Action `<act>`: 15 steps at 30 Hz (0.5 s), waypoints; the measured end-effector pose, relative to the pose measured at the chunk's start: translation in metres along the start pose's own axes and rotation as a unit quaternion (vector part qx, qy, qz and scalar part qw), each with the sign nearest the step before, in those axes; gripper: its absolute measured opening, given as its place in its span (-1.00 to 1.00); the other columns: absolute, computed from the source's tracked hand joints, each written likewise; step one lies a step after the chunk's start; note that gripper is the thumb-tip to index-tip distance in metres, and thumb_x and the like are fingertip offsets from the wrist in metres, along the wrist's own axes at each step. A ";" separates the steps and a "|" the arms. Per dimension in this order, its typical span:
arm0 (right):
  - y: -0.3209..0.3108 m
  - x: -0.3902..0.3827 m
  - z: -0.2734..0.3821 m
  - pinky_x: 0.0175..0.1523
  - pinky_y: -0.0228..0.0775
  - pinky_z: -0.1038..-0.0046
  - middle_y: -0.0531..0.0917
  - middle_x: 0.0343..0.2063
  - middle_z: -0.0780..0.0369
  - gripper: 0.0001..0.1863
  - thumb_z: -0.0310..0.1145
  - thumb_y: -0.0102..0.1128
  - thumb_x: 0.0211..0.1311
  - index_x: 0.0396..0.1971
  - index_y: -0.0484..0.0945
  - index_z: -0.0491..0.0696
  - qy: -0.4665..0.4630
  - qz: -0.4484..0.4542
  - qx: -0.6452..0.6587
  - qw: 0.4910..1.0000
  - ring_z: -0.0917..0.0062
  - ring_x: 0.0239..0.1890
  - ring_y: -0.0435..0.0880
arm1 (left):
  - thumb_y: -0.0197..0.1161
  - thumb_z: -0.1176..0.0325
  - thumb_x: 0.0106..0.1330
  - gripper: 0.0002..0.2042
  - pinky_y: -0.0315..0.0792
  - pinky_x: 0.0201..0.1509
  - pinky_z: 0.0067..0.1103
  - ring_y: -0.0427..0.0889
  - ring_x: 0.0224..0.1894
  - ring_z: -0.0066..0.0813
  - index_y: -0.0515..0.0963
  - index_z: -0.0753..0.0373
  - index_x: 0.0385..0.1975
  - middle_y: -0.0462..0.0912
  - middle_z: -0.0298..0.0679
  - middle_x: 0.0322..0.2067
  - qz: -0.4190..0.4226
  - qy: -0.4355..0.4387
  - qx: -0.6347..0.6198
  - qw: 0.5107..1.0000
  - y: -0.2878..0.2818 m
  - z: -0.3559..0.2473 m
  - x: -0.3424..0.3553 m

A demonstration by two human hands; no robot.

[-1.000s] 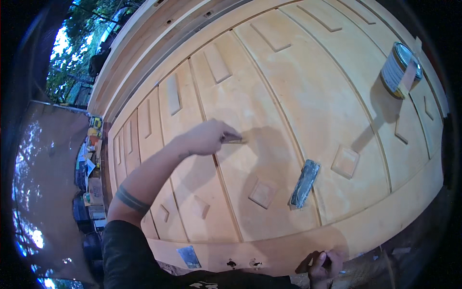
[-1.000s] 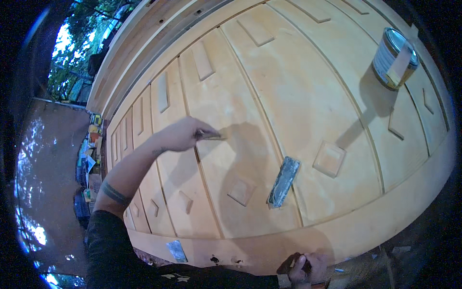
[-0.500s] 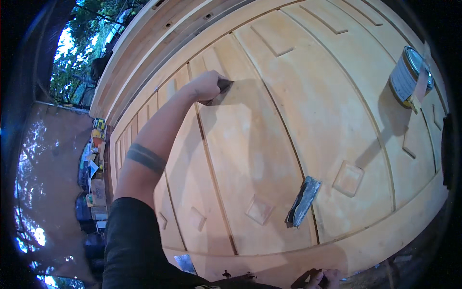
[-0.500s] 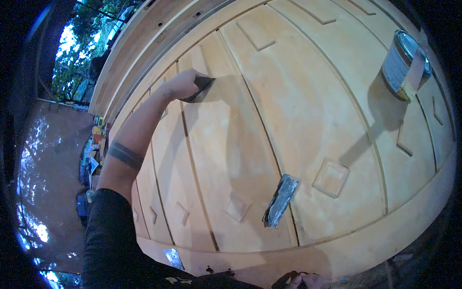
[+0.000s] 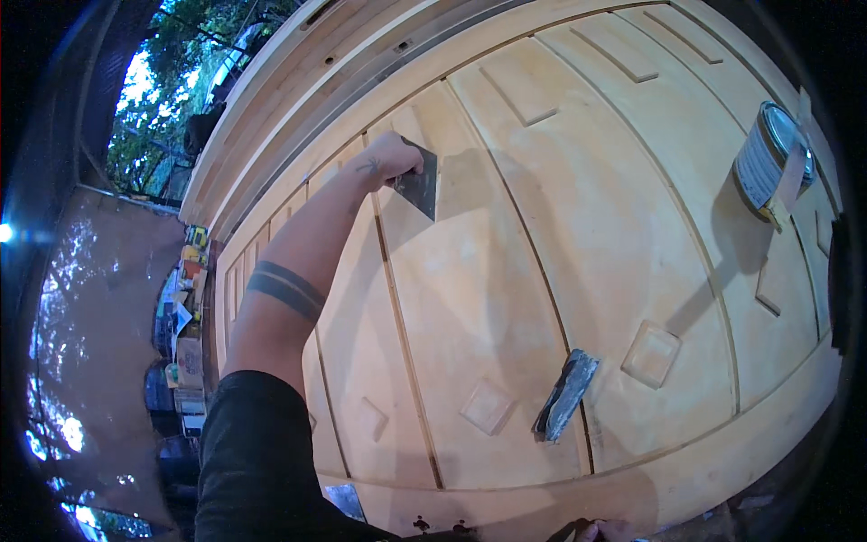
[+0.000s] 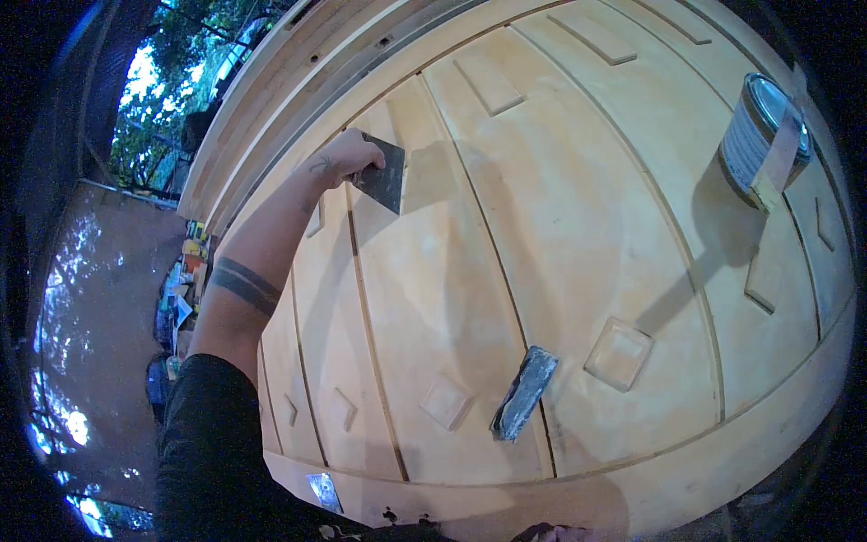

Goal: The person uses metal scrapers to smooth out the surface and joints of a large wooden door, then stirs a can of liquid wood finish with a wooden stick and applies the finish to the scraper blades.

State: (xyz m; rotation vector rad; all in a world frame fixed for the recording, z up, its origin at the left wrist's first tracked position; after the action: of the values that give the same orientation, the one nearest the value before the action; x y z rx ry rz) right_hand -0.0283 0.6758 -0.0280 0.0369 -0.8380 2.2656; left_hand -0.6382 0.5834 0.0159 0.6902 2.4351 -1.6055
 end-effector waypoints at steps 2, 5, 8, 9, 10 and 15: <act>0.001 -0.009 0.001 -0.65 0.21 0.43 0.47 -0.71 0.17 -0.93 -0.46 0.15 0.14 -0.51 0.51 -0.08 -0.073 -0.115 -0.019 0.990 0.39 -0.71 0.39 | 0.27 0.50 -0.16 -0.85 0.32 -0.64 -0.52 0.48 -0.63 -0.49 0.52 0.40 -0.56 0.50 -0.23 -0.62 -0.011 -0.034 -0.033 0.999 0.002 0.008 0.007; -0.008 -0.022 0.011 -0.69 0.19 0.44 0.49 -0.70 0.16 -0.93 -0.45 0.14 0.16 -0.49 0.51 -0.08 -0.203 -0.208 -0.097 0.952 0.41 -0.71 0.42 | 0.23 0.51 -0.18 -0.89 0.29 -0.65 -0.52 0.44 -0.67 -0.48 0.52 0.38 -0.61 0.46 -0.25 -0.66 -0.019 -0.032 0.010 0.999 -0.001 0.006 0.016; -0.006 -0.012 0.010 -0.69 0.20 0.43 0.51 -0.69 0.15 -0.92 -0.44 0.12 0.18 -0.49 0.51 -0.08 -0.116 -0.080 -0.049 0.989 0.41 -0.70 0.45 | 0.18 0.48 -0.15 -0.84 0.37 -0.61 -0.50 0.52 -0.60 -0.39 0.55 0.43 -0.55 0.55 -0.12 -0.57 0.000 -0.041 0.102 0.994 0.011 -0.020 0.016; -0.002 -0.009 -0.009 -0.67 0.22 0.42 0.52 -0.69 0.15 -0.91 -0.43 0.12 0.18 -0.50 0.51 -0.07 0.047 -0.005 0.042 0.998 0.41 -0.70 0.47 | 0.16 0.49 -0.17 -0.84 0.38 -0.63 -0.47 0.54 -0.60 -0.38 0.54 0.45 -0.58 0.55 -0.10 -0.57 0.028 -0.020 0.100 0.994 0.018 -0.020 0.020; -0.002 -0.003 -0.010 -0.67 0.23 0.43 0.52 -0.69 0.15 -0.91 -0.43 0.12 0.18 -0.50 0.51 -0.07 0.078 0.011 0.042 0.996 0.41 -0.70 0.47 | 0.16 0.49 -0.17 -0.84 0.38 -0.63 -0.47 0.54 -0.60 -0.38 0.54 0.45 -0.58 0.55 -0.10 -0.57 0.026 -0.025 0.101 0.994 0.020 -0.015 0.022; -0.008 0.009 0.001 -0.65 0.23 0.43 0.52 -0.69 0.16 -0.90 -0.42 0.12 0.18 -0.51 0.51 -0.07 0.037 -0.024 0.017 0.999 0.41 -0.70 0.47 | 0.12 0.47 -0.14 -0.81 0.47 -0.37 -0.38 0.65 -0.40 -0.23 0.56 0.39 -0.51 0.62 0.05 -0.45 0.016 0.103 0.183 0.978 0.027 -0.025 0.013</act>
State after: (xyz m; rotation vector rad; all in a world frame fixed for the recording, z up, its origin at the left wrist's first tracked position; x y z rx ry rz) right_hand -0.0300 0.6853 -0.0200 -0.0108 -0.7508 2.2222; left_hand -0.6340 0.6180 -0.0010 0.9888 2.2615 -2.0904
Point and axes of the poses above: each hand's wrist, its own x-axis towards the middle knuckle, its own y-axis out of the palm, z = x × y, the point moved 9 cm from there along x, towards the middle knuckle
